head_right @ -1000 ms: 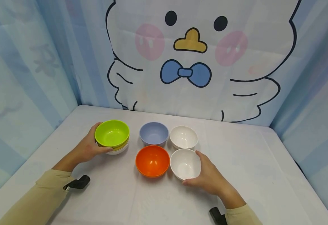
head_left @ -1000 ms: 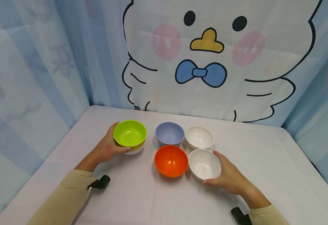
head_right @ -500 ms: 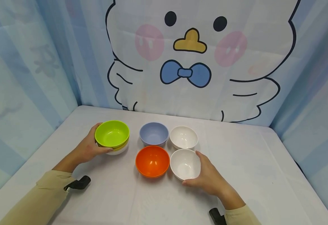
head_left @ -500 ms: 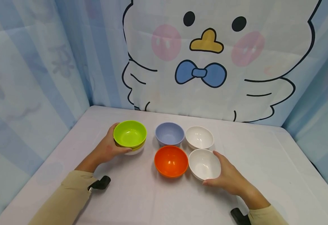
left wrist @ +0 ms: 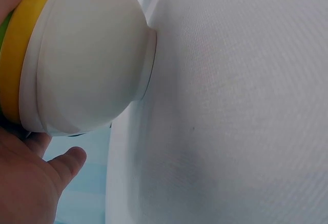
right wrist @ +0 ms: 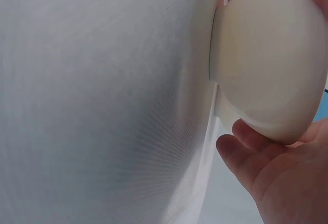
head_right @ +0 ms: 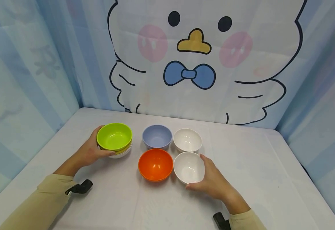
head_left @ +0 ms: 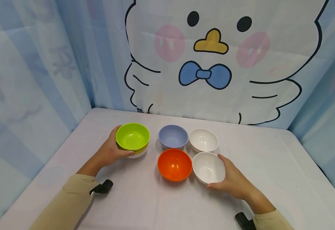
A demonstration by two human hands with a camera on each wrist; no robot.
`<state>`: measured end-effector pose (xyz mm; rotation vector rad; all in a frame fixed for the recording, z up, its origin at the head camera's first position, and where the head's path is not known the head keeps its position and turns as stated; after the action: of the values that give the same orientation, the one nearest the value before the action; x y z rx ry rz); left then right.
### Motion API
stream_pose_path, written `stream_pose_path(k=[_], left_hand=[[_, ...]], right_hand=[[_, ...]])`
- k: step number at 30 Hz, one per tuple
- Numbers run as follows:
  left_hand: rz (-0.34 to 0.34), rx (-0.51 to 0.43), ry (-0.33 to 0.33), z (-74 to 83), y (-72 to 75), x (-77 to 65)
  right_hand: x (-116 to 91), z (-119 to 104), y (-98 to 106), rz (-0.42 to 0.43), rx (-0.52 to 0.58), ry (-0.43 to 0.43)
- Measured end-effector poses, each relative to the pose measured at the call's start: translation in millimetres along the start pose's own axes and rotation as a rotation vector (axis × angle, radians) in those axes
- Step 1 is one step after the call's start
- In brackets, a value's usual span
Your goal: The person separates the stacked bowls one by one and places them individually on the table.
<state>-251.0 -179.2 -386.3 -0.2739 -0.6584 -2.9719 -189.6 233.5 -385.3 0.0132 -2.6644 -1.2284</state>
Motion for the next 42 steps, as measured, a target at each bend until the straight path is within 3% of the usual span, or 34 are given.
stream_pose_path(k=[15, 21, 30, 36, 42], left_hand=[[0.001, -0.030, 0.013, -6.4, 0.6, -1.3], [-0.005, -0.030, 0.008, -5.6, 0.5, -1.0], [-0.006, -0.043, -0.002, -7.8, 1.4, 1.0], [-0.012, -0.056, -0.010, -6.3, 1.5, 1.2], [-0.020, -0.044, -0.010, -8.0, 0.6, 2.8]], right_hand=[[0, -2, -2, 0.001, 0.015, 0.040], [3, -7, 9, 0.016, 0.067, 0.081], [19, -39, 26, 0.058, 0.158, 0.156], [38, -71, 22, 0.041, 0.184, 0.227], [60, -118, 9, 0.073, 0.300, 0.341]])
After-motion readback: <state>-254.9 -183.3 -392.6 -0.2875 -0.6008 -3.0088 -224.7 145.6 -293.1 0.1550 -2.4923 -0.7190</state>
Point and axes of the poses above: each hand's wrist, its own x-axis towards the middle knuckle, its own y-axis out of the back of the hand, z = x × y, the point moved 4 cm from there along x, towards the middle knuckle, and after that the axes turned 14 degrees about z, right-handed, at the moved point
